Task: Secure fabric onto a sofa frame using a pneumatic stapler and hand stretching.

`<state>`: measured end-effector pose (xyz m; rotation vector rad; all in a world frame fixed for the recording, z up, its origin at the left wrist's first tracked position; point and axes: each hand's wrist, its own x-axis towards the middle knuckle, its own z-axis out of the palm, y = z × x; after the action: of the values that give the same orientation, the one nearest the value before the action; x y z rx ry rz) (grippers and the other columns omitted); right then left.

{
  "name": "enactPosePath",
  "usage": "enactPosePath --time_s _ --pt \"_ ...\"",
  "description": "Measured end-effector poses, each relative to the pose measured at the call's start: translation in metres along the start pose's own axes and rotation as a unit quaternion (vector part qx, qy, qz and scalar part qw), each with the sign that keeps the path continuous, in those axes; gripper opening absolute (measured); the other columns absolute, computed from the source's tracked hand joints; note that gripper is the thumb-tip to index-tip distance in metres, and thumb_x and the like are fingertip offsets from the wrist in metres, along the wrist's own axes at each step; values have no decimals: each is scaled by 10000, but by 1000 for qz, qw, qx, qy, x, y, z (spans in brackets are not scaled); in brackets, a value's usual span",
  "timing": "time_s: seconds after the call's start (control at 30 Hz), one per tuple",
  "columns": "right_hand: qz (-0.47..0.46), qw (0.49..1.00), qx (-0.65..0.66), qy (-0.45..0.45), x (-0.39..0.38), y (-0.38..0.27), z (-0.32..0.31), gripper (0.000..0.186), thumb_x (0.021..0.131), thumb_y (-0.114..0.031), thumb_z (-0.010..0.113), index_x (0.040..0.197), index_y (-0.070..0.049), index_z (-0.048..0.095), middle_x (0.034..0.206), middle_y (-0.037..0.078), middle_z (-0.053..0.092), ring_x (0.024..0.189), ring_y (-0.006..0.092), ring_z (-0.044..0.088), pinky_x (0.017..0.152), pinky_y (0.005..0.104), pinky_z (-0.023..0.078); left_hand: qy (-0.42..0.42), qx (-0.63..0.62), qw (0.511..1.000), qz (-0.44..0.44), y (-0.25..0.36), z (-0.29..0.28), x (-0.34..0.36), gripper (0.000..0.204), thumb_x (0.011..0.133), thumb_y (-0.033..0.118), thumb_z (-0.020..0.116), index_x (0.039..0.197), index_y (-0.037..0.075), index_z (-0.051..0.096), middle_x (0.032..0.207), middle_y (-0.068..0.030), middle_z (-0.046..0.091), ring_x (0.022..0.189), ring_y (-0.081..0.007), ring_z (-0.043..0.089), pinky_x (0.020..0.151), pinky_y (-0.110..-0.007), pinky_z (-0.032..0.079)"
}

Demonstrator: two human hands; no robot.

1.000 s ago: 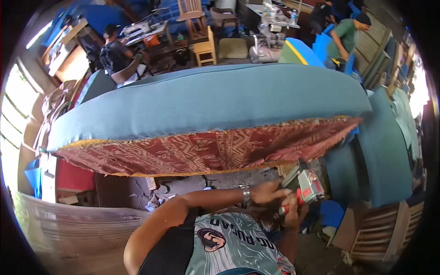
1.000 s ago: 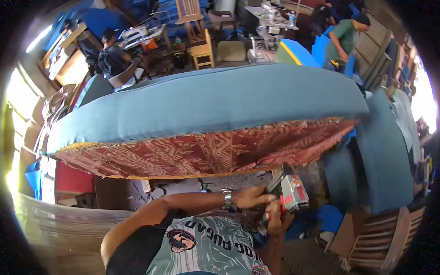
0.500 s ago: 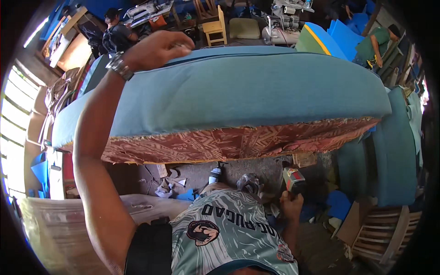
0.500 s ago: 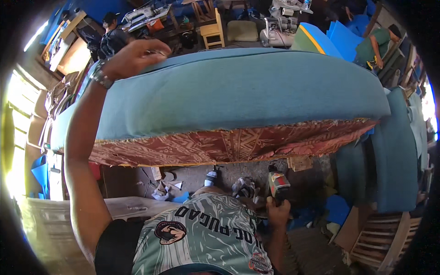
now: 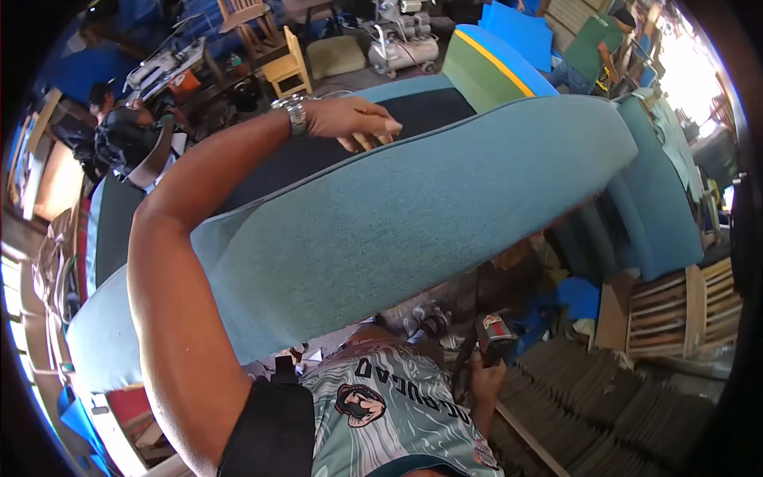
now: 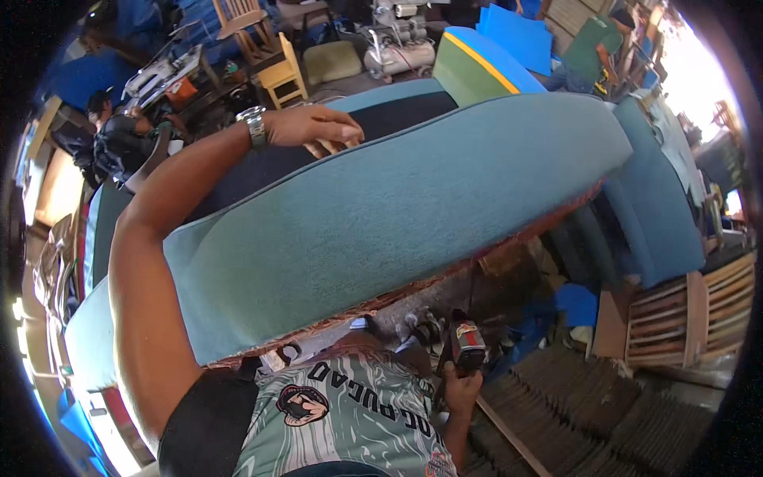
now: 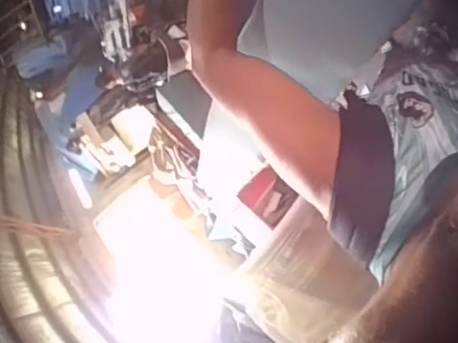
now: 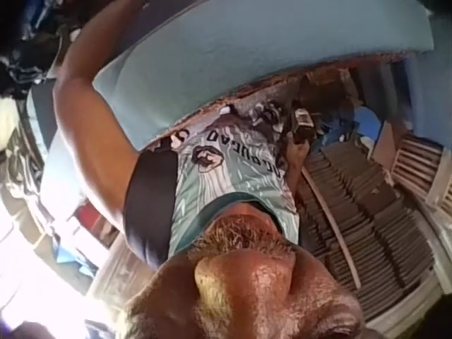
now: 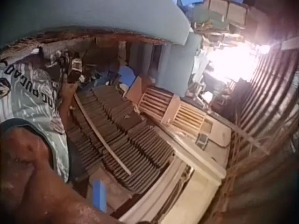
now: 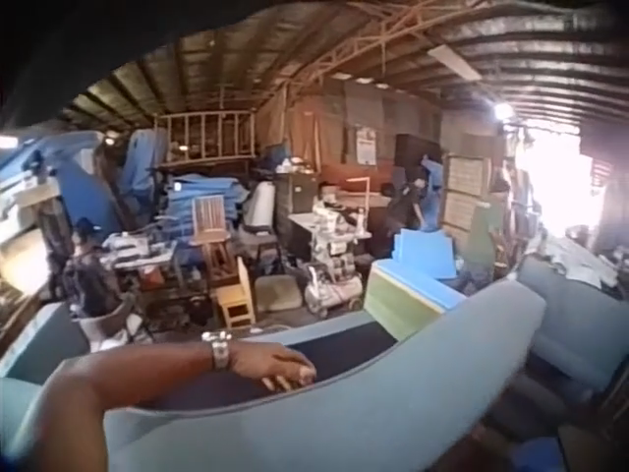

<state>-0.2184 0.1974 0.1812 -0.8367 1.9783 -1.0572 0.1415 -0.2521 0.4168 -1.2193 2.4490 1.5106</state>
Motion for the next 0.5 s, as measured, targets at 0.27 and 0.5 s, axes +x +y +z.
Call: enactPosePath --time_s 0.27,0.5 --pt "97 993 49 53 -15 32 -2 798 840 -608 811 1233 47 575 1055 110 665 952 279 640 862 444 519 1 12 998 57 2 19 35 775 1020 653 466 1518 61 506 1485 -214 559 1383 -337 525 1096 -492 469" --pt "40 995 81 -49 12 28 10 661 863 -440 855 1233 29 574 1063 90 659 970 227 640 856 399 517 116 119 982 87 -1 24 23 618 1113 516 376 1471 45 558 1259 -194 706 1147 -252 669 995 -386 522"
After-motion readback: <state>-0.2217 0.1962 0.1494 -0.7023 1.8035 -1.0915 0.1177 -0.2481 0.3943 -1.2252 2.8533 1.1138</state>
